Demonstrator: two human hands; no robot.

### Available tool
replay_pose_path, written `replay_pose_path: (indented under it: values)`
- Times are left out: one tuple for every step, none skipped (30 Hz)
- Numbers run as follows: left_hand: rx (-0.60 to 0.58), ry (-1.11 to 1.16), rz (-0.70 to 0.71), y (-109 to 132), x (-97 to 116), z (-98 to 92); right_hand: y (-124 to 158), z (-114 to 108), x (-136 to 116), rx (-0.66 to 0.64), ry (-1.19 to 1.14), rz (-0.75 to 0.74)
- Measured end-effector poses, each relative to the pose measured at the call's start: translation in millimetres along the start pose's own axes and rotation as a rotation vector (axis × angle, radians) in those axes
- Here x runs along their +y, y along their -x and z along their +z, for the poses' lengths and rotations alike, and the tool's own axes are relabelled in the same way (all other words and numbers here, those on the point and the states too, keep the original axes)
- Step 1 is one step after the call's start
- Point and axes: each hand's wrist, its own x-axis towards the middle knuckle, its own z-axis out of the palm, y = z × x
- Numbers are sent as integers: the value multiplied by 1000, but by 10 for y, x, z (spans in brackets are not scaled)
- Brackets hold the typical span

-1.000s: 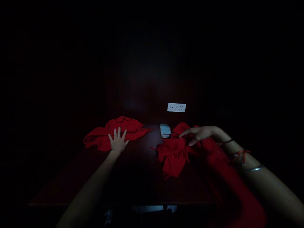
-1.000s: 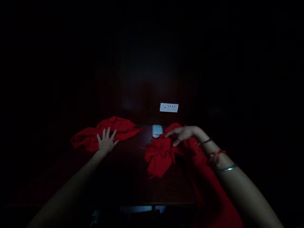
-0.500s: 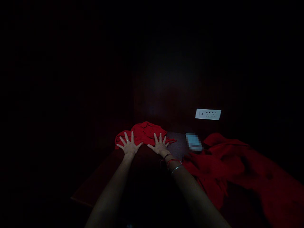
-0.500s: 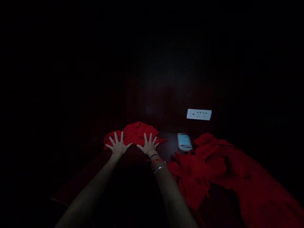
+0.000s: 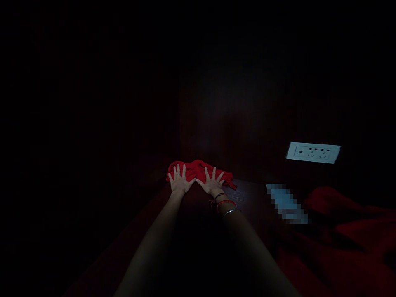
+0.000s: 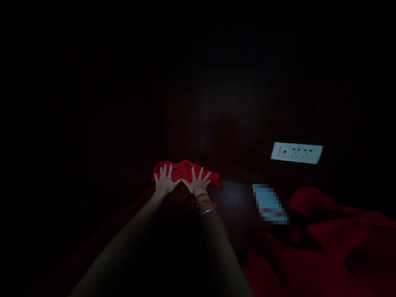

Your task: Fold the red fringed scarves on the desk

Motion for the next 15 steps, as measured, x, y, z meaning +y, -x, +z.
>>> replay_pose_path:
  values:
    - [7,0,5,-40,4,26,-36,17,-14,9,-8,-4]
    - [13,-1,8,-72,6,46,-62,28,-30,15,-12,-5]
    - [15,-3,11,-96,6,61,-79,33,-46,17,-13,-4]
    - [15,-6,13,-114,5,72,-87,31,-62,15,-12,0]
    - [14,-9,14,-124,3,77,-85,25,-77,9,-7,6]
    - [15,-12,15,-127,3,77,-73,13,-89,3,-1,13]
    - [20,-15,14,-124,3,71,-51,-1,-97,-3,5,19]
    - [30,-17,16,-113,6,60,-19,-16,-101,-9,11,22]
    - [47,-18,21,-95,12,41,22,-32,-101,-14,15,22]
    - [66,-19,27,-71,19,18,71,-47,-96,-16,17,18]
    - [85,-19,35,-42,28,-11,128,-59,-87,-15,16,16]
    - [102,-20,41,-8,38,-42,188,-68,-74,-11,11,13]
    - [115,-19,44,30,49,-76,251,-73,-58,-4,4,10]
    - [122,-16,44,72,59,-110,315,-73,-40,6,-3,3]
    - [122,-11,40,118,69,-144,377,-70,-21,23,-9,-6]
